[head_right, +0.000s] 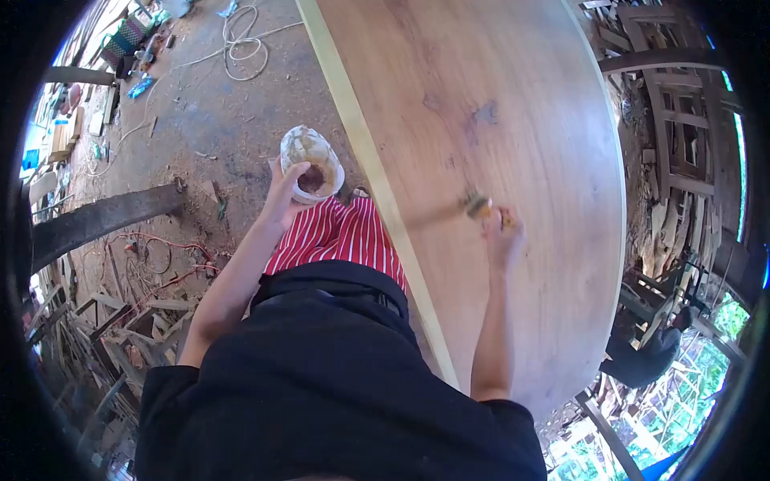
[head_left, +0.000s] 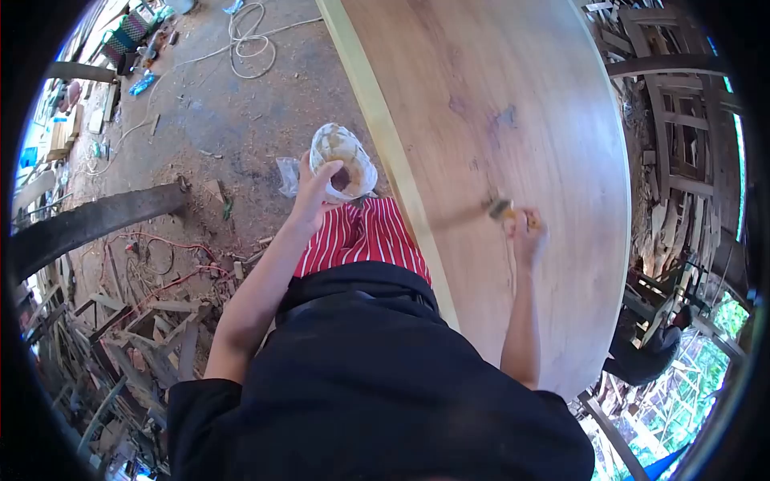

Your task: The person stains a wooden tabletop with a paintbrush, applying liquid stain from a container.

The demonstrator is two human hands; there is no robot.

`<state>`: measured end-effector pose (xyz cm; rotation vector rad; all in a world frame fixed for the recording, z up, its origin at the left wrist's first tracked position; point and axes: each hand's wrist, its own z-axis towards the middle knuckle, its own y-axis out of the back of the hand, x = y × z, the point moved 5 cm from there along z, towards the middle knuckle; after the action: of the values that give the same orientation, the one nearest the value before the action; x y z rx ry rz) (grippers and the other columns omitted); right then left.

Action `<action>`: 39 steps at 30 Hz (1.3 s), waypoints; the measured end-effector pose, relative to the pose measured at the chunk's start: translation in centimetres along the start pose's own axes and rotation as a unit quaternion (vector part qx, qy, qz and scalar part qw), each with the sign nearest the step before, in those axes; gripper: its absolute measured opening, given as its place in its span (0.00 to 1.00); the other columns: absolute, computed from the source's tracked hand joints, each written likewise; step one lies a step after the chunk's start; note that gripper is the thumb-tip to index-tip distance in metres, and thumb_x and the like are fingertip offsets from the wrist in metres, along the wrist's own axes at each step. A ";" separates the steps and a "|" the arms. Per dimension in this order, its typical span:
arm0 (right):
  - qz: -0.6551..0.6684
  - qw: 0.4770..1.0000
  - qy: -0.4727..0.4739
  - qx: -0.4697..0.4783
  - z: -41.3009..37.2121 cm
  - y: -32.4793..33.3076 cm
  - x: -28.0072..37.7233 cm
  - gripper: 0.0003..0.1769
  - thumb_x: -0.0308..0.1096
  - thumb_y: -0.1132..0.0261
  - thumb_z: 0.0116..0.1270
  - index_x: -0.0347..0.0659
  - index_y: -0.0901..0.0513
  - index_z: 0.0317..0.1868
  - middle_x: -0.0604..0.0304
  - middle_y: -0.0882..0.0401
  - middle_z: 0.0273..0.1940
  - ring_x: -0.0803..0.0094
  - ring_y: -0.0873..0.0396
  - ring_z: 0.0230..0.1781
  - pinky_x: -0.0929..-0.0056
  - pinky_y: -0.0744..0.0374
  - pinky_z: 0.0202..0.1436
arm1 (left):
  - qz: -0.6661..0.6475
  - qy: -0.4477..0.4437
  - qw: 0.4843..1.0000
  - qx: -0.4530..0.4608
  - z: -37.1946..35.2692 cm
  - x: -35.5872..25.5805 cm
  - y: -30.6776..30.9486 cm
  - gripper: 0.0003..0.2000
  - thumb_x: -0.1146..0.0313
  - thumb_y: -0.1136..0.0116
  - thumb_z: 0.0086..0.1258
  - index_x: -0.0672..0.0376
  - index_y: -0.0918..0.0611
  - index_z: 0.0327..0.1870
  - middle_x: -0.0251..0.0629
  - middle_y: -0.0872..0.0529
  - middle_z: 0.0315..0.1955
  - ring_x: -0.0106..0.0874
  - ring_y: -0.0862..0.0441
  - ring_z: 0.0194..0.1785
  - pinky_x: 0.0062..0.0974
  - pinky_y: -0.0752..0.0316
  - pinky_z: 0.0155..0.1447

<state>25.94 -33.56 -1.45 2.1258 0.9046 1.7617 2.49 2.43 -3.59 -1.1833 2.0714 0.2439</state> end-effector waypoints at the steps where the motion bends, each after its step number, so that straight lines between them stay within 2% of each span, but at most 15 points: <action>1: -0.044 0.999 -0.024 0.016 -1.5 1.8 -0.2 0.07 0.34 0.39 0.66 0.39 0.20 0.34 0.59 0.21 0.21 0.74 0.23 0.15 0.73 0.26 0.17 | -0.006 0.003 1.000 0.006 -0.3 0.2 -0.2 0.45 0.53 0.34 0.59 0.46 0.49 0.74 0.43 0.37 0.67 0.43 0.34 0.69 0.59 0.29 0.61; 4: -0.287 0.957 -0.034 0.032 -1.4 3.1 -1.4 0.10 0.34 0.40 0.65 0.36 0.21 0.29 0.58 0.23 0.17 0.73 0.23 0.14 0.73 0.26 0.18 | -0.008 0.000 1.000 0.028 1.4 -0.2 -0.6 0.44 0.53 0.34 0.59 0.45 0.48 0.73 0.45 0.37 0.66 0.44 0.32 0.68 0.56 0.26 0.59; 9: -0.250 0.965 -0.025 0.078 3.0 -2.8 3.7 0.15 0.35 0.40 0.65 0.35 0.22 0.23 0.57 0.25 0.14 0.71 0.21 0.15 0.71 0.24 0.21 | -0.003 -0.007 1.000 0.029 1.2 -0.8 -0.4 0.42 0.54 0.35 0.60 0.46 0.47 0.73 0.44 0.36 0.65 0.43 0.31 0.67 0.53 0.24 0.58; 11: -0.212 0.973 0.061 0.066 6.0 -6.0 7.1 0.18 0.40 0.38 0.65 0.36 0.19 0.22 0.52 0.21 0.15 0.67 0.18 0.16 0.68 0.24 0.22 | -0.031 -0.021 0.998 0.048 0.7 -1.1 -0.8 0.41 0.55 0.35 0.62 0.46 0.47 0.72 0.44 0.34 0.64 0.42 0.29 0.66 0.53 0.23 0.57; 16: -0.010 0.985 0.145 0.088 13.8 -13.3 12.2 0.16 0.42 0.37 0.67 0.36 0.13 0.34 0.50 0.17 0.21 0.66 0.16 0.22 0.65 0.22 0.26 | -0.067 -0.036 0.997 0.015 -1.5 -0.8 -0.1 0.41 0.57 0.35 0.62 0.48 0.48 0.72 0.45 0.33 0.63 0.41 0.27 0.64 0.48 0.18 0.52; 18: -0.063 0.954 0.289 0.040 14.0 -14.4 16.8 0.15 0.43 0.37 0.67 0.43 0.13 0.45 0.50 0.16 0.24 0.61 0.15 0.26 0.64 0.20 0.33 | -0.077 -0.015 0.997 -0.003 -2.1 -0.7 0.3 0.40 0.57 0.35 0.63 0.44 0.47 0.72 0.42 0.36 0.66 0.42 0.29 0.66 0.52 0.22 0.54; 19: -0.062 0.954 0.290 0.046 13.5 -14.2 17.9 0.15 0.43 0.37 0.67 0.43 0.13 0.45 0.50 0.16 0.24 0.61 0.15 0.26 0.64 0.20 0.33 | -0.079 -0.014 0.997 -0.008 -2.5 -0.6 0.5 0.40 0.57 0.35 0.63 0.44 0.47 0.72 0.42 0.36 0.66 0.42 0.29 0.66 0.52 0.22 0.54; 22: -0.371 0.890 0.199 0.174 11.7 -13.9 16.8 0.15 0.44 0.38 0.69 0.51 0.15 0.52 0.49 0.14 0.33 0.56 0.15 0.34 0.63 0.20 0.41 | -0.100 -0.031 0.994 -0.026 -3.0 -0.3 0.9 0.41 0.57 0.35 0.63 0.47 0.49 0.72 0.45 0.33 0.62 0.41 0.26 0.63 0.47 0.18 0.50; 24: -0.305 0.853 0.390 0.166 8.6 -12.0 15.7 0.14 0.45 0.39 0.69 0.57 0.14 0.51 0.51 0.14 0.41 0.54 0.16 0.41 0.63 0.20 0.44 | -0.097 -0.018 0.995 -0.029 -3.3 0.4 1.3 0.42 0.56 0.35 0.62 0.45 0.49 0.72 0.45 0.33 0.63 0.41 0.25 0.62 0.47 0.18 0.49; 26: -0.408 0.817 0.308 0.268 5.9 -9.2 14.1 0.14 0.44 0.38 0.68 0.55 0.14 0.51 0.54 0.15 0.46 0.55 0.17 0.44 0.60 0.20 0.45 | -0.095 -0.004 0.995 -0.030 -2.7 1.3 1.8 0.42 0.55 0.35 0.62 0.44 0.49 0.72 0.44 0.34 0.63 0.42 0.25 0.62 0.48 0.19 0.50; 29: -0.271 0.855 0.302 0.324 2.4 -4.7 11.4 0.14 0.44 0.36 0.67 0.52 0.14 0.50 0.52 0.15 0.43 0.54 0.17 0.42 0.59 0.21 0.46 | -0.100 0.014 0.995 -0.005 -2.6 1.6 1.0 0.41 0.52 0.35 0.61 0.42 0.48 0.71 0.44 0.36 0.65 0.44 0.28 0.65 0.53 0.23 0.54; 31: -0.386 0.776 0.208 0.454 0.1 -3.7 9.8 0.14 0.40 0.35 0.66 0.48 0.15 0.51 0.55 0.16 0.41 0.58 0.19 0.43 0.64 0.22 0.50 | -0.078 0.031 0.996 -0.019 -2.3 1.3 0.8 0.42 0.51 0.35 0.61 0.43 0.48 0.72 0.46 0.37 0.66 0.46 0.32 0.67 0.57 0.29 0.60; 35: -0.426 0.734 0.176 0.498 -1.6 -4.3 10.9 0.14 0.39 0.34 0.65 0.45 0.15 0.49 0.55 0.15 0.41 0.59 0.18 0.42 0.64 0.22 0.49 | -0.075 0.024 0.997 0.011 -0.9 2.1 0.6 0.45 0.50 0.35 0.60 0.45 0.50 0.73 0.48 0.39 0.67 0.47 0.34 0.69 0.59 0.31 0.62; 37: -0.369 0.757 0.153 0.516 0.0 -6.6 11.8 0.14 0.39 0.34 0.65 0.41 0.14 0.47 0.54 0.15 0.41 0.59 0.17 0.41 0.64 0.21 0.48 | -0.077 0.019 0.997 0.014 -0.9 1.6 0.4 0.42 0.51 0.36 0.63 0.45 0.49 0.73 0.46 0.38 0.67 0.45 0.33 0.69 0.57 0.30 0.63; 39: -0.318 0.791 0.253 0.457 2.2 -9.5 13.3 0.15 0.39 0.34 0.65 0.39 0.14 0.46 0.54 0.14 0.41 0.60 0.17 0.40 0.65 0.21 0.46 | -0.079 0.016 0.997 0.014 -1.0 1.4 0.3 0.39 0.53 0.37 0.65 0.44 0.48 0.72 0.44 0.38 0.67 0.43 0.33 0.69 0.56 0.28 0.63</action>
<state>26.20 -17.83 3.55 1.2923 2.6704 1.6461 1.30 1.19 -3.89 -1.3339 1.9891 0.1224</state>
